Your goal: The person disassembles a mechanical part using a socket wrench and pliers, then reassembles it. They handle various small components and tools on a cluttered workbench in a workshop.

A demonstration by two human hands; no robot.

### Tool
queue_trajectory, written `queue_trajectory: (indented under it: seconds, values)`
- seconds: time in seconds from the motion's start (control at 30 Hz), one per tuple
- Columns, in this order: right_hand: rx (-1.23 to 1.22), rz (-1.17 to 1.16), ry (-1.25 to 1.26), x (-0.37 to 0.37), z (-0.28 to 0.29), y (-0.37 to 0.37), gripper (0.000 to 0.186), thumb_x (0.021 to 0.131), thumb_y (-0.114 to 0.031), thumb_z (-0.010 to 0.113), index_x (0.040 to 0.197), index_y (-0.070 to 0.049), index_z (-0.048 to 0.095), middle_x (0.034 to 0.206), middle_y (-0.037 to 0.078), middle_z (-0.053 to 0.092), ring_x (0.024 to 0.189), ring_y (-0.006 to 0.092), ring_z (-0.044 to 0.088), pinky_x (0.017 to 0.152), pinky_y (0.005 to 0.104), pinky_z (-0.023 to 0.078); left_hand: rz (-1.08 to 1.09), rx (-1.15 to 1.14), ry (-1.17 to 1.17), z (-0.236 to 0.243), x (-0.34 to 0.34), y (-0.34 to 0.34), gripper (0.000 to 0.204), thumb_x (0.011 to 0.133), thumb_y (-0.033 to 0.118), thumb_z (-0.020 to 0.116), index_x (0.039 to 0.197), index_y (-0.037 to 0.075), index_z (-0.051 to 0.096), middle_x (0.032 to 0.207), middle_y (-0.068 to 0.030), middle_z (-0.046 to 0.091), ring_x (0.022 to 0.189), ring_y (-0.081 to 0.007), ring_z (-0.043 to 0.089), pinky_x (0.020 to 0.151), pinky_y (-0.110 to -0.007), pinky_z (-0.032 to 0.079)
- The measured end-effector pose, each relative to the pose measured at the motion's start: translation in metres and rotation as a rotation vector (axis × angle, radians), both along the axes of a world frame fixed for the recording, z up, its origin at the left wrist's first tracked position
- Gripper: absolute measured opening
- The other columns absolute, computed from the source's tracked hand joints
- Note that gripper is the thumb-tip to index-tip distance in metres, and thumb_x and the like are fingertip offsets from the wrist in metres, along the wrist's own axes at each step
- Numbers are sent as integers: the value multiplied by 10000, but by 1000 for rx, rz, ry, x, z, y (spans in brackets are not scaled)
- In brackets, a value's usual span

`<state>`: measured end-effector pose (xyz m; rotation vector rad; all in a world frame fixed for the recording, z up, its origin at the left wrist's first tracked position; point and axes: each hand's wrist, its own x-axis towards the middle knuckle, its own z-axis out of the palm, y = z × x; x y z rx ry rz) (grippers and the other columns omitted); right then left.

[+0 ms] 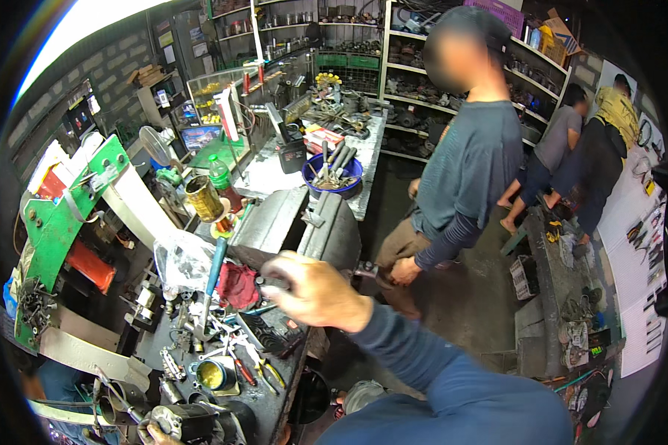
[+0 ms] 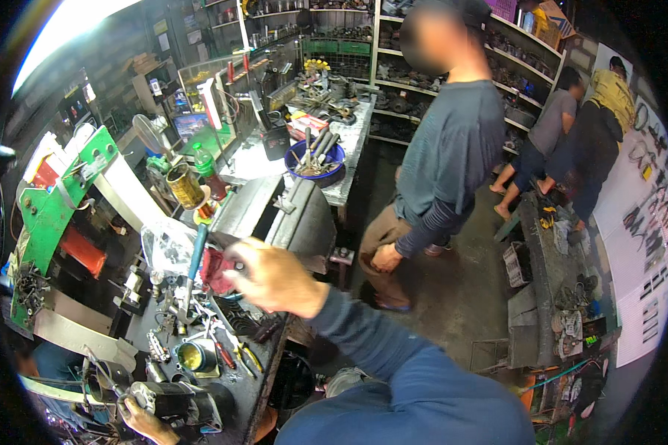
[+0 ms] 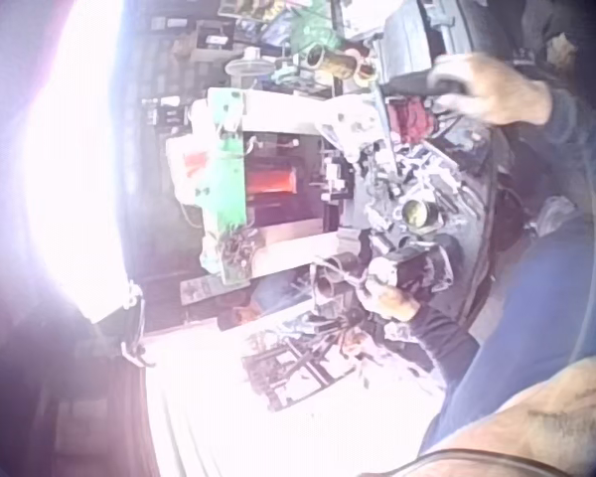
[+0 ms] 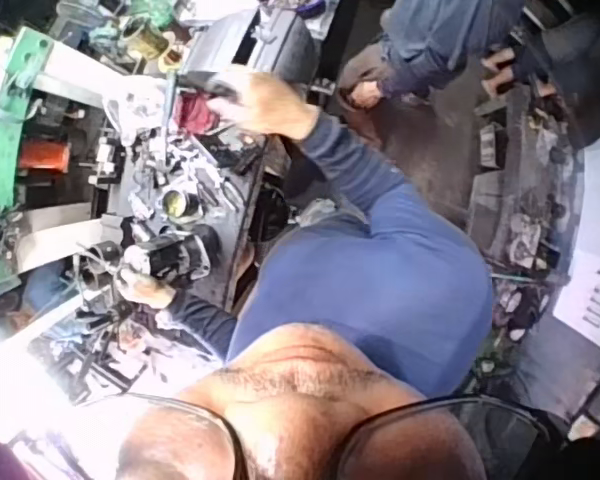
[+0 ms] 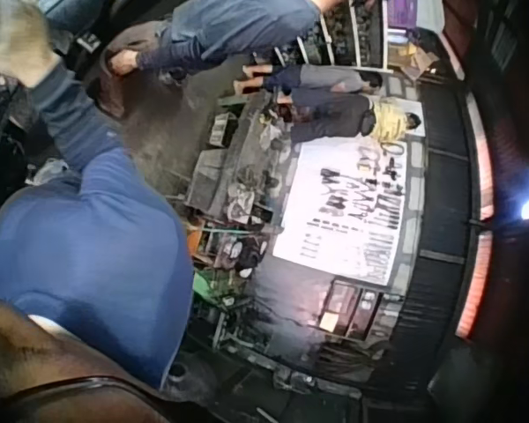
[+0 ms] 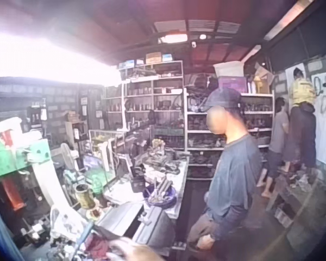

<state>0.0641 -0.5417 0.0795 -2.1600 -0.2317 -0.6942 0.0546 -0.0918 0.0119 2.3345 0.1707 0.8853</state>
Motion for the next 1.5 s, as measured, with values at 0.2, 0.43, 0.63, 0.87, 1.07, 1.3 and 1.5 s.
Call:
queue_trajectory:
  seconds: [0.2, 0.43, 0.63, 0.87, 1.07, 1.3, 1.5]
  values:
    - [38, -217, 344, -106, -41, -108, 257, 938, -217, 738, 1078, -12, 669, 955, 162, 690, 862, 338, 701, 773, 433, 552, 4, 186, -2, 35, -3, -25, 260, 1005, 242, 733, 1130, 15, 765, 1112, -216, 751, 1029, -353, 715, 901, -422, 570]
    - [-66, -351, 577, -176, -121, -207, 280, 948, -262, 719, 1114, -39, 687, 1016, 171, 723, 943, 373, 717, 818, 483, 561, 92, 200, 248, 62, -20, -78, 607, 959, 422, 780, 1318, -58, 682, 1304, -267, 701, 1196, -363, 672, 1062, -406, 504]
    - [-302, -277, 821, -230, -185, -276, 288, 963, -293, 682, 1106, -44, 675, 1068, 186, 707, 1029, 424, 695, 875, 535, 558, 162, 474, 253, 60, -21, -97, 665, 922, 484, 798, 1325, -34, 692, 1304, -284, 694, 1172, -398, 670, 1048, -444, 508]
    - [-124, -521, 1077, -352, -242, -302, 344, 931, -301, 699, 1120, -15, 667, 1088, 219, 715, 1073, 432, 685, 917, 559, 540, -545, 778, -214, 20, -20, -228, 510, 876, 322, 839, 1249, -3, 715, 1255, -255, 699, 1098, -385, 681, 961, -458, 539]
    - [78, -846, 1248, -486, -249, -270, 345, 918, -294, 700, 1106, -5, 690, 1063, 233, 743, 1048, 446, 701, 885, 558, 547, -1178, 535, -3, -72, -85, -400, 452, 884, 269, 816, 1222, -12, 709, 1223, -249, 696, 1074, -393, 674, 942, -464, 534]
    - [244, -1162, 1202, -638, -236, -245, 330, 887, -264, 715, 1109, -20, 712, 1049, 248, 747, 996, 435, 725, 843, 540, 570, -1594, 461, 72, -84, -205, -514, 386, 892, 207, 789, 1191, -22, 702, 1185, -242, 693, 1045, -402, 667, 921, -470, 528]
    - [381, -1393, 1048, -764, -260, -220, 353, 917, -305, 682, 1112, -11, 677, 1014, 276, 730, 981, 470, 707, 832, 563, 558, -1668, 484, -39, -78, -266, -574, 330, 900, 154, 766, 1165, -31, 696, 1153, -237, 690, 1021, -410, 660, 903, -475, 523]
